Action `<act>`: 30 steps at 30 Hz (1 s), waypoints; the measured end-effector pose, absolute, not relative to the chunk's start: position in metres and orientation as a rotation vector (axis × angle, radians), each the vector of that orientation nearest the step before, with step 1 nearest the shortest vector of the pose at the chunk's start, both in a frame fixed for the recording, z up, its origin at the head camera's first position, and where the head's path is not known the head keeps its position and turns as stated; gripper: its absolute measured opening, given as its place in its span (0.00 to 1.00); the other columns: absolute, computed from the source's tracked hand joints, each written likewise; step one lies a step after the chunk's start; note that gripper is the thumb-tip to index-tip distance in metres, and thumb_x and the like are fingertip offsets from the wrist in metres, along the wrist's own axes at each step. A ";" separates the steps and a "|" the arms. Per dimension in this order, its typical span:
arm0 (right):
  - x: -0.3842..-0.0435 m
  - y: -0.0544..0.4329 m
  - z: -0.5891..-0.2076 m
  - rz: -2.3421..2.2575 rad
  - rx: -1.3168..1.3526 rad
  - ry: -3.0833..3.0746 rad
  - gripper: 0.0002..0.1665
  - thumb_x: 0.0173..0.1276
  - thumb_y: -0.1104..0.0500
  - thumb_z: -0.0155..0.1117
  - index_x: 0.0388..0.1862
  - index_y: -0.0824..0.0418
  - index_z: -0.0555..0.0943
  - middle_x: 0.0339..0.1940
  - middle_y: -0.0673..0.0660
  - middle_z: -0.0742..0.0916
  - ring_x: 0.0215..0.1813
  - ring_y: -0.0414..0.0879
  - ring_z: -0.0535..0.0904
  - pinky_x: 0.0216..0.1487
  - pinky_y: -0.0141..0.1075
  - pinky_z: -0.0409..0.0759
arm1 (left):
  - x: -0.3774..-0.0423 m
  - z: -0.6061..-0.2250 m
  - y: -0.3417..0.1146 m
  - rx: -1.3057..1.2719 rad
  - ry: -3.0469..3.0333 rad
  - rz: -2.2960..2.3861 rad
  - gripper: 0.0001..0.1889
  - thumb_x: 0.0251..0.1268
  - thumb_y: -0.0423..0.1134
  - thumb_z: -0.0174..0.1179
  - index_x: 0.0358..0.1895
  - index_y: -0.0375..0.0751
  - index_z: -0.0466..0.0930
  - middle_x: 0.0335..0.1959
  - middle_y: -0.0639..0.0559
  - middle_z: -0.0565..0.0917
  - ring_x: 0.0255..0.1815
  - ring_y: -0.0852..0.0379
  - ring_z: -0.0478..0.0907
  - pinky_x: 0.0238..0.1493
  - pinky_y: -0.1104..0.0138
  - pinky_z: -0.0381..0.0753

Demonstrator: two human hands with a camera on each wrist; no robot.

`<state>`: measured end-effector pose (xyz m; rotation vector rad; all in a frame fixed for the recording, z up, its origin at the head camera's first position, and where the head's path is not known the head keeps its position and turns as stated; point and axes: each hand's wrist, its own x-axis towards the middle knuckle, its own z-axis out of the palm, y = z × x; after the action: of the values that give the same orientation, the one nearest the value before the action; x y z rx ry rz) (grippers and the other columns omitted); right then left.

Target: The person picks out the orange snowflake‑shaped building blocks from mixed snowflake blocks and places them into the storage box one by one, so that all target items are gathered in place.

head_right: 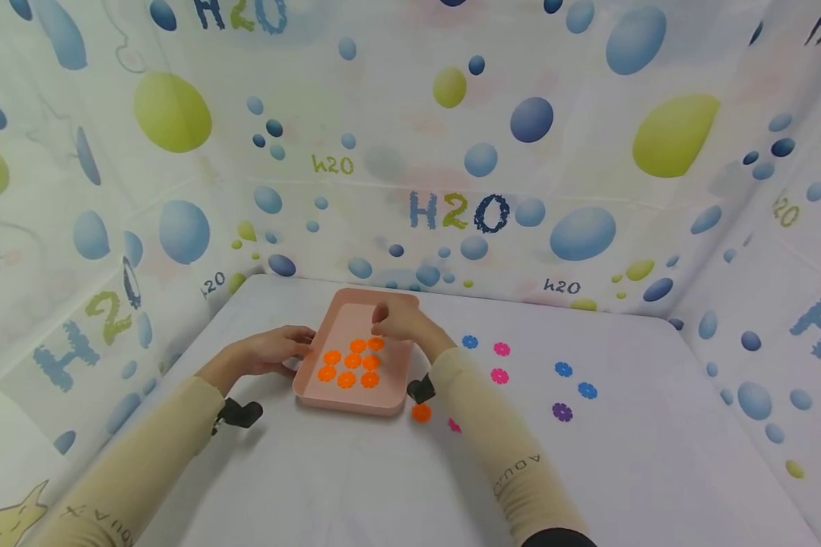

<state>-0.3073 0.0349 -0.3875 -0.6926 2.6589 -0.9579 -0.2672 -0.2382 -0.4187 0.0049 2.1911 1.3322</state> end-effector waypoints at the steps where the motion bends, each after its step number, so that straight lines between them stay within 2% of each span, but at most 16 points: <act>1: -0.306 0.038 -0.384 -0.942 -0.714 2.670 0.08 0.69 0.61 0.69 0.44 0.63 0.83 0.41 0.56 0.86 0.41 0.49 0.80 0.44 0.36 0.82 | -0.267 -0.419 -0.239 0.004 2.191 1.333 0.30 0.75 0.34 0.55 0.76 0.33 0.58 0.76 0.32 0.61 0.69 0.36 0.66 0.64 0.44 0.78; 9: -0.289 0.069 -0.371 -0.940 -0.710 2.677 0.08 0.70 0.59 0.69 0.44 0.61 0.83 0.42 0.55 0.85 0.45 0.51 0.81 0.47 0.38 0.84 | -0.269 -0.419 -0.240 0.023 2.185 1.343 0.29 0.76 0.34 0.54 0.75 0.32 0.59 0.75 0.31 0.62 0.69 0.36 0.66 0.64 0.44 0.78; 16: -0.275 0.104 -0.375 -0.918 -0.733 2.707 0.06 0.71 0.60 0.68 0.43 0.62 0.84 0.40 0.54 0.86 0.43 0.50 0.82 0.45 0.37 0.85 | -0.268 -0.421 -0.240 0.038 2.188 1.346 0.28 0.76 0.34 0.53 0.75 0.31 0.60 0.76 0.31 0.62 0.69 0.36 0.66 0.64 0.44 0.78; 23: -0.267 0.141 -0.390 -0.943 -0.647 2.729 0.12 0.72 0.59 0.68 0.49 0.65 0.83 0.41 0.55 0.86 0.44 0.49 0.82 0.48 0.38 0.85 | -0.266 -0.421 -0.240 0.022 2.194 1.349 0.28 0.76 0.34 0.53 0.75 0.32 0.59 0.76 0.32 0.61 0.67 0.37 0.67 0.64 0.44 0.78; 30: -0.262 0.166 -0.417 -0.953 -0.564 2.741 0.14 0.70 0.58 0.69 0.49 0.65 0.84 0.40 0.53 0.85 0.42 0.48 0.80 0.44 0.37 0.84 | -0.264 -0.417 -0.238 0.035 2.193 1.342 0.27 0.77 0.35 0.51 0.74 0.31 0.60 0.75 0.32 0.61 0.65 0.38 0.69 0.64 0.44 0.78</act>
<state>-0.2615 0.1658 -0.4170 -0.5643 2.7409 -0.9535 -0.2644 -0.2378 -0.4174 0.0349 2.1926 1.3417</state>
